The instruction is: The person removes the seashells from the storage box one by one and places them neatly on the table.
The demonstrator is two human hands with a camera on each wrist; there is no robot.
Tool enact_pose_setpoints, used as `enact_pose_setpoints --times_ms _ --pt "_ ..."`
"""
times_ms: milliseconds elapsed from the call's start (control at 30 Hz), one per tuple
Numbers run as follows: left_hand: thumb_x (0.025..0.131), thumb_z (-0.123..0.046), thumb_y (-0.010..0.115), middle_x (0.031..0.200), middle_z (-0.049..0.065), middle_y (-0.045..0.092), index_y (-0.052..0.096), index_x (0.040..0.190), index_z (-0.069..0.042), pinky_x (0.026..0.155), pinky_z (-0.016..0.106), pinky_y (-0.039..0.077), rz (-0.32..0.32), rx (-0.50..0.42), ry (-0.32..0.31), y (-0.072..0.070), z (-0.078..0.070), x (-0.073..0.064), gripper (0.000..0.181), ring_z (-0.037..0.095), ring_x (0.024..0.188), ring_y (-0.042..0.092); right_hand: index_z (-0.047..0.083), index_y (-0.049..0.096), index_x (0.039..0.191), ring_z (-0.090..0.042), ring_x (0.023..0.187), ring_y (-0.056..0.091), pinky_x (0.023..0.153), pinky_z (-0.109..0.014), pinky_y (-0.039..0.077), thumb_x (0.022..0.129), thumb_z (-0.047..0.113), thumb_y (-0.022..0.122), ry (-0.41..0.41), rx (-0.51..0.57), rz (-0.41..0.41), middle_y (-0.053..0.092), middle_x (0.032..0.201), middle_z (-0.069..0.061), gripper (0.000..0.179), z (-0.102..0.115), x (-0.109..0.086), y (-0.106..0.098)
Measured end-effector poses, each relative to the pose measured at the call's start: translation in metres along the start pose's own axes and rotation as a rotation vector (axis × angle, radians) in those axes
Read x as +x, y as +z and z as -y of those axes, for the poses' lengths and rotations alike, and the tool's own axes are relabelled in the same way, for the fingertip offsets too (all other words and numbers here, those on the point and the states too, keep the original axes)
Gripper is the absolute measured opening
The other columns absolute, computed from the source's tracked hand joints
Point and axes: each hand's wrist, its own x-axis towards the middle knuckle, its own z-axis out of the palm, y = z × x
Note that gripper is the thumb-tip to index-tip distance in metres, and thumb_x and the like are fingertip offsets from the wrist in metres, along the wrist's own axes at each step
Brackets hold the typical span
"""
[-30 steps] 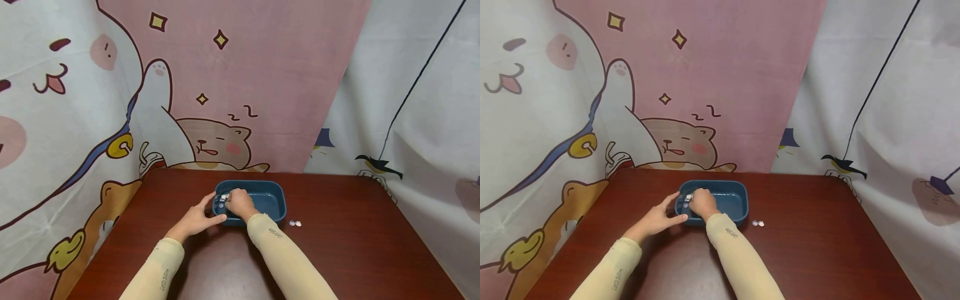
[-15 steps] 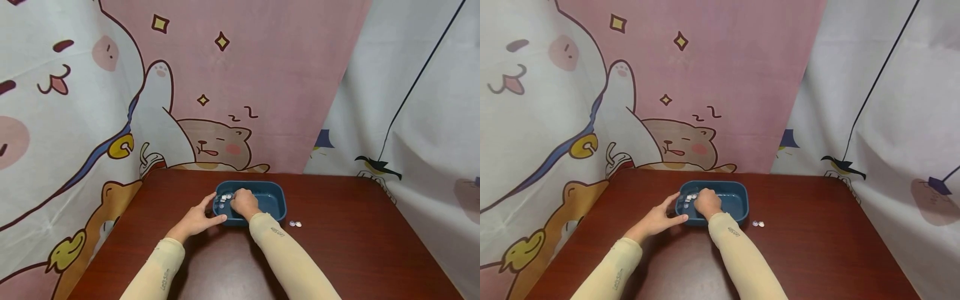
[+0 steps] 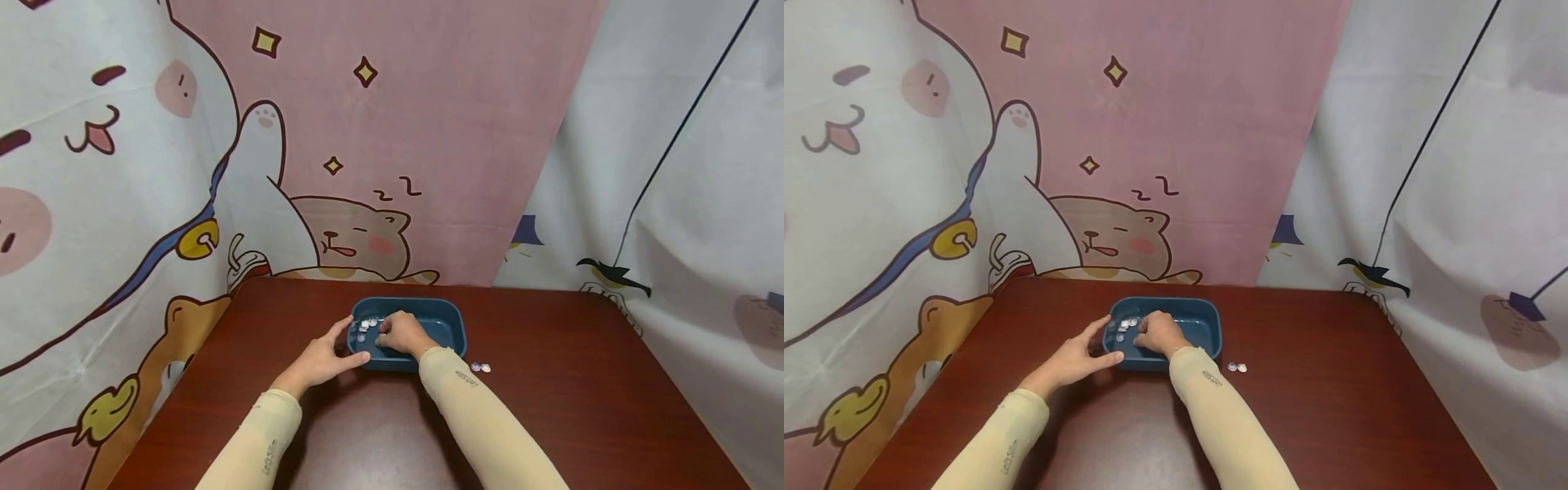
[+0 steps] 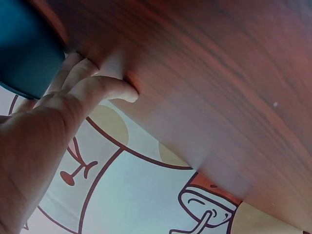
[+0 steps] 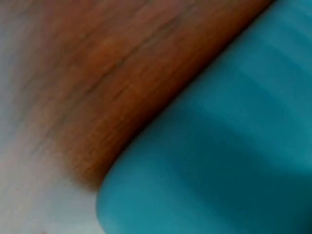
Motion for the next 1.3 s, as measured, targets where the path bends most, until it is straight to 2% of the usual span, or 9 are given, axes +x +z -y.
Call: enact_pose_setpoints --times_ms 67,233,433,667,1033,1300 --pt "0.087 -0.072 0.075 0.161 0.017 0.055 0.027 0.171 -0.031 0.117 0.066 0.046 0.003 -0.002 0.000 -0.0002 0.0002 -0.0001 0.105 0.041 0.146 0.055 0.009 0.082 0.116 -0.023 0.107 0.072 0.102 -0.046 0.059 0.091 0.023 0.088 -0.004 0.001 0.002 0.080 0.114 -0.008 0.029 -0.0015 0.0003 0.0012" --pt "0.087 -0.072 0.075 0.161 0.017 0.054 0.027 0.171 -0.030 0.117 0.066 0.045 0.004 0.000 -0.002 -0.0015 -0.0006 -0.0009 0.105 0.040 0.147 0.055 0.010 0.084 0.113 -0.018 0.089 0.068 0.091 -0.041 0.061 0.088 0.022 0.090 -0.028 0.005 -0.006 0.079 0.102 -0.006 0.028 -0.0029 -0.0005 0.0007" --pt "0.087 -0.074 0.074 0.161 0.016 0.055 0.027 0.171 -0.030 0.117 0.066 0.045 0.001 0.005 0.003 -0.0019 -0.0009 0.0002 0.106 0.040 0.146 0.056 0.012 0.083 0.115 -0.020 0.100 0.072 0.099 -0.044 0.060 0.090 0.019 0.088 -0.053 0.010 0.001 0.080 0.108 -0.006 0.026 -0.0044 -0.0011 -0.0011" --pt "0.087 -0.074 0.074 0.160 0.016 0.056 0.026 0.171 -0.030 0.116 0.066 0.046 0.001 0.006 0.003 -0.0020 -0.0007 0.0000 0.106 0.039 0.146 0.056 0.012 0.085 0.112 -0.019 0.100 0.073 0.099 -0.043 0.061 0.091 0.017 0.086 -0.076 0.006 0.004 0.082 0.107 -0.004 0.021 -0.0028 -0.0027 -0.0017" --pt "0.088 -0.072 0.075 0.161 0.016 0.055 0.027 0.171 -0.030 0.117 0.066 0.045 0.009 0.003 0.000 -0.0005 -0.0003 -0.0002 0.105 0.039 0.147 0.055 0.009 0.083 0.116 -0.015 0.087 0.065 0.091 -0.039 0.061 0.090 0.020 0.088 -0.029 0.004 -0.001 0.077 0.098 -0.003 0.029 -0.0055 -0.0012 0.0012" --pt "0.087 -0.073 0.074 0.159 0.017 0.057 0.027 0.170 -0.031 0.117 0.065 0.046 0.003 0.020 -0.005 -0.0014 0.0005 0.0006 0.105 0.038 0.145 0.057 0.010 0.085 0.107 -0.014 0.084 0.066 0.089 -0.039 0.062 0.091 0.020 0.088 -0.017 0.013 0.010 0.079 0.094 -0.003 0.019 -0.0032 -0.0029 -0.0020"
